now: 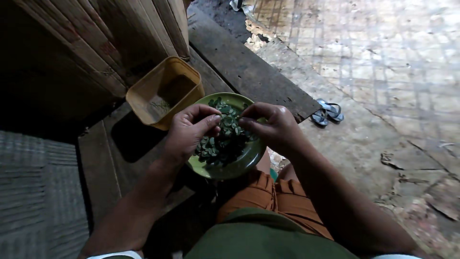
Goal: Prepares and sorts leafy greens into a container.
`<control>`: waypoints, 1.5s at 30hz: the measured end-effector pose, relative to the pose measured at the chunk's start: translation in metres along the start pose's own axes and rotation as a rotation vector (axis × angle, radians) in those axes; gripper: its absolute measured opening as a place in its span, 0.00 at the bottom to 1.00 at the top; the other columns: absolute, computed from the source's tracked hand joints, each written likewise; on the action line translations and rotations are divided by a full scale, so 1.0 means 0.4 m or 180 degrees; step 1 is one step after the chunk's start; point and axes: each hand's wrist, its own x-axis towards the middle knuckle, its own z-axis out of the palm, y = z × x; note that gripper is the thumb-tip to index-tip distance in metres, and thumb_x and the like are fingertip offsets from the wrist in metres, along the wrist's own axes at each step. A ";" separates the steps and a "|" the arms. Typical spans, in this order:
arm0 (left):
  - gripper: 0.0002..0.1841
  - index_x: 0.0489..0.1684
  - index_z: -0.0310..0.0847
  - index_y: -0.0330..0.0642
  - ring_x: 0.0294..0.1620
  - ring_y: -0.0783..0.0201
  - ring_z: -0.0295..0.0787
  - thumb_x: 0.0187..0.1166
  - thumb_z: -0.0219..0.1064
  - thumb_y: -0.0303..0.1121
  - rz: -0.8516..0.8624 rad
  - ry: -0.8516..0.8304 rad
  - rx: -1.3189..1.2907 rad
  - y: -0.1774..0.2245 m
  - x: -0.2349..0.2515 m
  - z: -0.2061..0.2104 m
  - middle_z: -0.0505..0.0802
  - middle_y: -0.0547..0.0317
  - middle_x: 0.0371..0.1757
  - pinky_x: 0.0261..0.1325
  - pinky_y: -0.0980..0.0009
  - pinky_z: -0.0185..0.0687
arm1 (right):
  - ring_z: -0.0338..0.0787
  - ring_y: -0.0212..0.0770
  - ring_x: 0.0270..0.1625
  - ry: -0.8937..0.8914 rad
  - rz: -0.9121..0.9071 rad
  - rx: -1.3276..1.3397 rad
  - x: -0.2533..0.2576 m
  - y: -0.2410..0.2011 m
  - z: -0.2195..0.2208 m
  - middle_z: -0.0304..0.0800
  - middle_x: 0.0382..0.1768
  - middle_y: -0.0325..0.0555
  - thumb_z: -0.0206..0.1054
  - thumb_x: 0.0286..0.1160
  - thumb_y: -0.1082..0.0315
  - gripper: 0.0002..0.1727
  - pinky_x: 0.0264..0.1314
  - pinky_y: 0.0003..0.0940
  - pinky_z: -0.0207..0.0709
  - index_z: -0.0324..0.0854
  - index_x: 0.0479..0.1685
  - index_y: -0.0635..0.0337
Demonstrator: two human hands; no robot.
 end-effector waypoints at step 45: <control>0.16 0.66 0.86 0.41 0.64 0.56 0.88 0.86 0.63 0.35 0.0682 -0.0860 0.3040 0.042 0.082 -0.114 0.89 0.47 0.65 0.68 0.54 0.83 | 0.87 0.56 0.61 -0.0024 -0.0200 -0.1143 -0.033 0.006 -0.012 0.89 0.59 0.52 0.72 0.73 0.65 0.21 0.62 0.63 0.76 0.87 0.67 0.51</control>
